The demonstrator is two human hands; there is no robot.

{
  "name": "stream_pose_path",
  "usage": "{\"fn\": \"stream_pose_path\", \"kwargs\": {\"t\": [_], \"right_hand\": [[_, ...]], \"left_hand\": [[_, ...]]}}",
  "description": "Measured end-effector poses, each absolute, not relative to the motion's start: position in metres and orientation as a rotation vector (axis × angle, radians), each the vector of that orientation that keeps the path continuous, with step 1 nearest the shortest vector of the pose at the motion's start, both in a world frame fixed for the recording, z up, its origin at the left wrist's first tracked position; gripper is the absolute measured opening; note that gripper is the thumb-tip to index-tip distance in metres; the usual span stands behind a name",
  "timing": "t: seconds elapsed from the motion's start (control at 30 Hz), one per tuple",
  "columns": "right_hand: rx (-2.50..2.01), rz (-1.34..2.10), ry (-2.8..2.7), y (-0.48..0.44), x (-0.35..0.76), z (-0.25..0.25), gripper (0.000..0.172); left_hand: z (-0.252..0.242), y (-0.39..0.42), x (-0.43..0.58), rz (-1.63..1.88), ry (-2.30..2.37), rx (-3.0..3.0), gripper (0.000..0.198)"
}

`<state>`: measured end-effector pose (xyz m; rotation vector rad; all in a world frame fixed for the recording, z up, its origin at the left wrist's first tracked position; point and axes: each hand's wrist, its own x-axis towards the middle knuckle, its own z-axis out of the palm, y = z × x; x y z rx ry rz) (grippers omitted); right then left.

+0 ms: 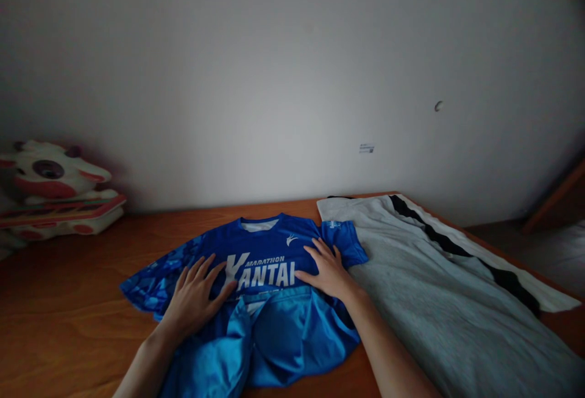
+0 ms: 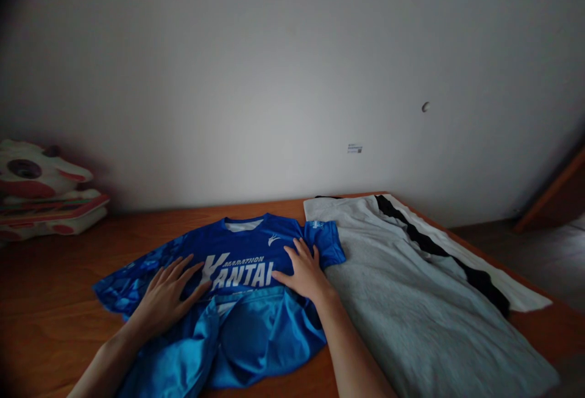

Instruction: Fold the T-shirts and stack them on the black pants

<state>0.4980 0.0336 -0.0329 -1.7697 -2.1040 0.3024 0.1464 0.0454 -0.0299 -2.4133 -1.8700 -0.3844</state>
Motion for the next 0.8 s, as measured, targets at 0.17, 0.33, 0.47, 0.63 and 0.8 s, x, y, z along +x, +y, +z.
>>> {"fn": "stream_pose_path", "kwargs": {"t": [0.17,0.33,0.47,0.63,0.8], "right_hand": [[-1.672,0.318,-2.138,0.031,0.492,-0.033,0.070],[-1.689,0.483,-2.205,0.038,0.495,-0.039,0.085],[-1.626,0.328,-2.134,0.038,0.493,-0.032,0.076],[-1.523,0.234,-2.130,0.027,0.484,-0.019,0.039],[-1.668,0.330,-2.182,0.026,0.481,-0.032,0.063]], "left_hand": [[-0.027,0.044,0.148,-0.333,-2.029,-2.225,0.070],[-0.036,0.045,0.147,-0.259,-2.125,-2.223,0.088],[-0.026,0.048,0.146,-0.421,-2.033,-2.214,0.073],[-0.008,0.041,0.154,-0.363,-1.920,-2.364,0.051],[-0.024,0.035,0.163,-0.305,-1.921,-2.367,0.070]]}}
